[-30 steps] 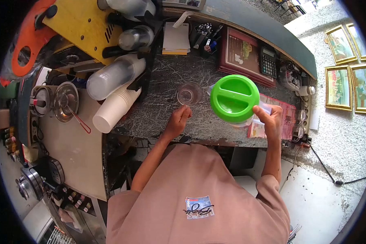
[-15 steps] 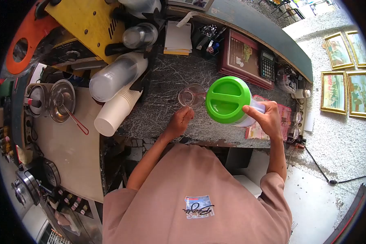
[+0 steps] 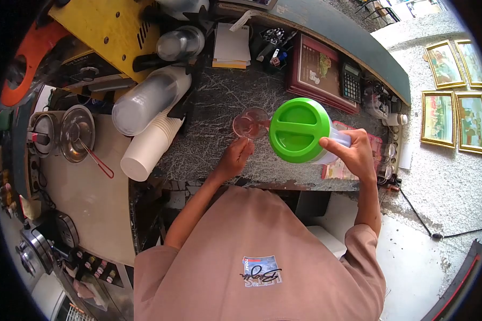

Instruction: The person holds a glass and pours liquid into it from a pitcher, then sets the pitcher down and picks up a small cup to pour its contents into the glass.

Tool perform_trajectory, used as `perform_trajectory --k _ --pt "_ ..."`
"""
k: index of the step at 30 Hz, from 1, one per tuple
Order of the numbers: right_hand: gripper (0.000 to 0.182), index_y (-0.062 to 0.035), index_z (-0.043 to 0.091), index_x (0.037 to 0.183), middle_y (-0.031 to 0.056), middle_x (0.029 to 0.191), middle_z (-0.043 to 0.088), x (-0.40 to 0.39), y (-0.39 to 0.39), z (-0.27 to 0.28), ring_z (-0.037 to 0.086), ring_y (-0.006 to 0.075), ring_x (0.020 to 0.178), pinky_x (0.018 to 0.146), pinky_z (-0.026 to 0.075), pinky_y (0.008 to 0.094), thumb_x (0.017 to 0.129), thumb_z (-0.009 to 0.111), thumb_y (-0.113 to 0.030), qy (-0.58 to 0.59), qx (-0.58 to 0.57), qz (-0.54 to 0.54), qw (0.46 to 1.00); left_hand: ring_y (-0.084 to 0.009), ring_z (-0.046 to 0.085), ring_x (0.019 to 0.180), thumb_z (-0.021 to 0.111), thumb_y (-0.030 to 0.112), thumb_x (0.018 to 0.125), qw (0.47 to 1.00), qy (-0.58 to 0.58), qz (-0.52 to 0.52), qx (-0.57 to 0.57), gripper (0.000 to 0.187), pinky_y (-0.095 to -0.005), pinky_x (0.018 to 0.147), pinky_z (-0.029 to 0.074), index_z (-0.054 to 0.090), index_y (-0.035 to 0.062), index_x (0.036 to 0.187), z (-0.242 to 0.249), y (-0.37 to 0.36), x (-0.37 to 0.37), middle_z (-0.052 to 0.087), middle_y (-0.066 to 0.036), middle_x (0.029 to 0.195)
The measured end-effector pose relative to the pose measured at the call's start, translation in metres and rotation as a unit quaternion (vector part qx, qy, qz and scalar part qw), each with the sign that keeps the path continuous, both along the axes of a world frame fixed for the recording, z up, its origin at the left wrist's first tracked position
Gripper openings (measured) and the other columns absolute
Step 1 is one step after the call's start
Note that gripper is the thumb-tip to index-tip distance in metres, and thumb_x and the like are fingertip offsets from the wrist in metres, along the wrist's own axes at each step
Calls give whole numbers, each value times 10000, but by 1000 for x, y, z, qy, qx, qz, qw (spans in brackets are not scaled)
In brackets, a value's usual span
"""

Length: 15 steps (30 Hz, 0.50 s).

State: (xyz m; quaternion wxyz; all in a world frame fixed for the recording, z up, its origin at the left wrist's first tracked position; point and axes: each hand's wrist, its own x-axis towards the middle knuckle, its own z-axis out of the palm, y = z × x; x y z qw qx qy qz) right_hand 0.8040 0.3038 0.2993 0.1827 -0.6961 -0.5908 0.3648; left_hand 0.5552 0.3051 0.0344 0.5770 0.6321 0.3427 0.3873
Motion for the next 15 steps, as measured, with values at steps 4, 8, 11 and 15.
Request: perform_trajectory --k 4,8,11,15 --pt "393 20 769 789 57 624 691 -1 0 3 639 93 563 518 460 263 833 799 -370 -1 0 2 1000 -321 545 779 484 194 1047 1000 2 -6 10 272 -415 727 433 527 2 860 0 0 0 535 -141 803" --pt "388 19 770 792 62 638 697 0 1 8 651 94 582 525 466 261 836 795 -366 -17 -13 5 1000 -336 534 776 483 192 1048 999 17 2 30 268 -422 725 427 521 1 863 -2 0 1 518 -146 800" --pt "386 17 770 793 62 641 695 -2 2 10 649 94 584 529 469 262 838 794 -366 -15 -11 7 1000 -342 530 783 483 192 1048 1000 17 2 21 269 -430 729 424 520 -2 865 -2 -1 1 514 -149 800" --pt "388 16 768 793 58 630 685 -5 3 18 639 94 572 530 467 267 838 795 -368 -15 -16 10 1000 -344 527 791 482 193 1047 1000 17 3 25 270 -431 737 425 521 -7 870 3 0 0 515 -152 807"
